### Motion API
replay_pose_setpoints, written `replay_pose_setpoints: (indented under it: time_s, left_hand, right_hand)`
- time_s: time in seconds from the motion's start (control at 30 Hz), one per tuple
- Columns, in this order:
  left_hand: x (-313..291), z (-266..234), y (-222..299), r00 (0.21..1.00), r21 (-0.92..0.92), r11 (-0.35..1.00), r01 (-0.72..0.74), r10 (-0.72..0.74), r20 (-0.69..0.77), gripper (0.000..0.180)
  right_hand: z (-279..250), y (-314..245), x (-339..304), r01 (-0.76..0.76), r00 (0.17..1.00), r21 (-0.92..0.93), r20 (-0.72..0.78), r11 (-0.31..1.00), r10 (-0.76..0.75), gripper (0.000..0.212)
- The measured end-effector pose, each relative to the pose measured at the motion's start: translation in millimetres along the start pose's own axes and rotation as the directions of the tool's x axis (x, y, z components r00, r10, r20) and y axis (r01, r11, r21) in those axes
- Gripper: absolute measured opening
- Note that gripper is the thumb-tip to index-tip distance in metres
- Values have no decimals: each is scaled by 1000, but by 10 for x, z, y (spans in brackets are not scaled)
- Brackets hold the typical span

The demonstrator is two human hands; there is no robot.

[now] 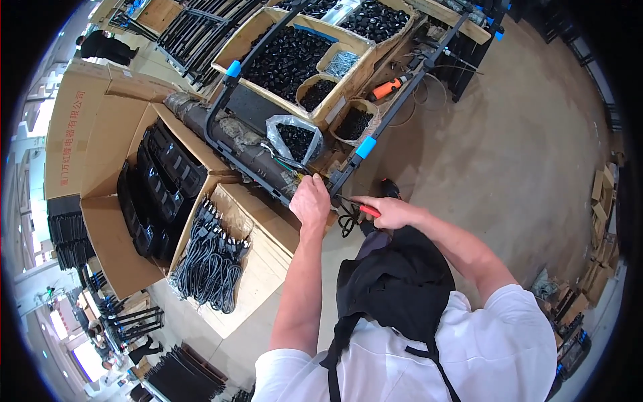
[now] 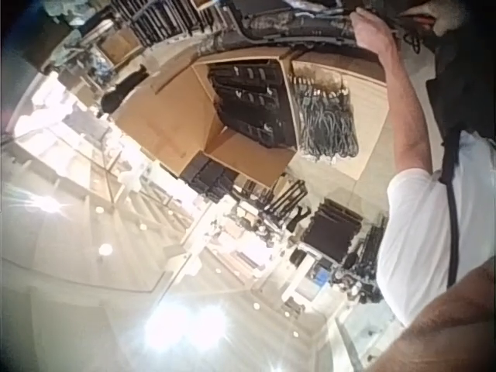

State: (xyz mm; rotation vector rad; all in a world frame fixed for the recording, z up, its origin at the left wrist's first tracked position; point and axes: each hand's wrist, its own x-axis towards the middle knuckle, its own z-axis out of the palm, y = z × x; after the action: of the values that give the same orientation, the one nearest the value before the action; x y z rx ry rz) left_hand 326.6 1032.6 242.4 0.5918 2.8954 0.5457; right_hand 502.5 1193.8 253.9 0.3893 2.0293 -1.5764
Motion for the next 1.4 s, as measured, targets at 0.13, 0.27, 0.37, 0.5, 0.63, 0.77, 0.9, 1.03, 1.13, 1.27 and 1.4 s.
replay_pose_setpoints:
  time_s: [0.13, 0.27, 0.37, 0.5, 0.63, 0.77, 0.9, 1.03, 1.13, 1.27, 1.4]
  left_hand:
    - [28, -17, 47, 1000, 10, 1000, 29, -29, 10, 42]
    - [22, -24, 75, 999, -5, 999, 37, -37, 17, 42]
    - [28, -47, 82, 998, -3, 999, 51, -51, 30, 41]
    - [38, -60, 104, 993, 26, 995, 97, -98, 62, 42]
    - [94, -58, 177, 987, 47, 988, 145, -148, 67, 43]
    - [127, -44, 203, 986, 64, 985, 158, -160, 37, 40]
    - [115, -81, 293, 978, 81, 977, 197, -201, 53, 40]
    - [93, -60, 267, 981, 86, 978, 192, -192, -1, 40]
    - [136, 5, 311, 990, 49, 990, 135, -132, -55, 38]
    - [199, -22, 329, 987, 56, 987, 153, -149, -67, 38]
    - [133, -100, 218, 981, 39, 986, 165, -160, -107, 36]
  right_hand:
    - [124, -2, 89, -131, 983, -239, -158, 962, 94, 57]
    - [10, 209, 211, -9, 999, -64, -34, 998, 7, 49]
    - [17, 131, 193, -9, 1000, -144, -11, 990, 8, 54]
    - [-186, 58, 239, -73, 985, -303, 125, 950, 116, 72]
    - [-447, 381, 260, -42, 948, -129, 308, 991, 81, 65]
    - [-734, 649, 316, -214, 948, -17, 238, 977, 212, 39]
    - [-783, 904, 854, -277, 954, -147, 77, 950, 290, 36]
    - [-571, 945, 1479, 1, 1000, -404, 12, 915, 4, 43]
    - [-417, 1257, 1990, -22, 997, 84, 80, 996, 15, 36]
    - [-308, 1535, 2273, -215, 977, 500, 106, 839, 187, 33]
    - [-290, 1236, 2270, -210, 965, 631, 257, 747, 55, 33]
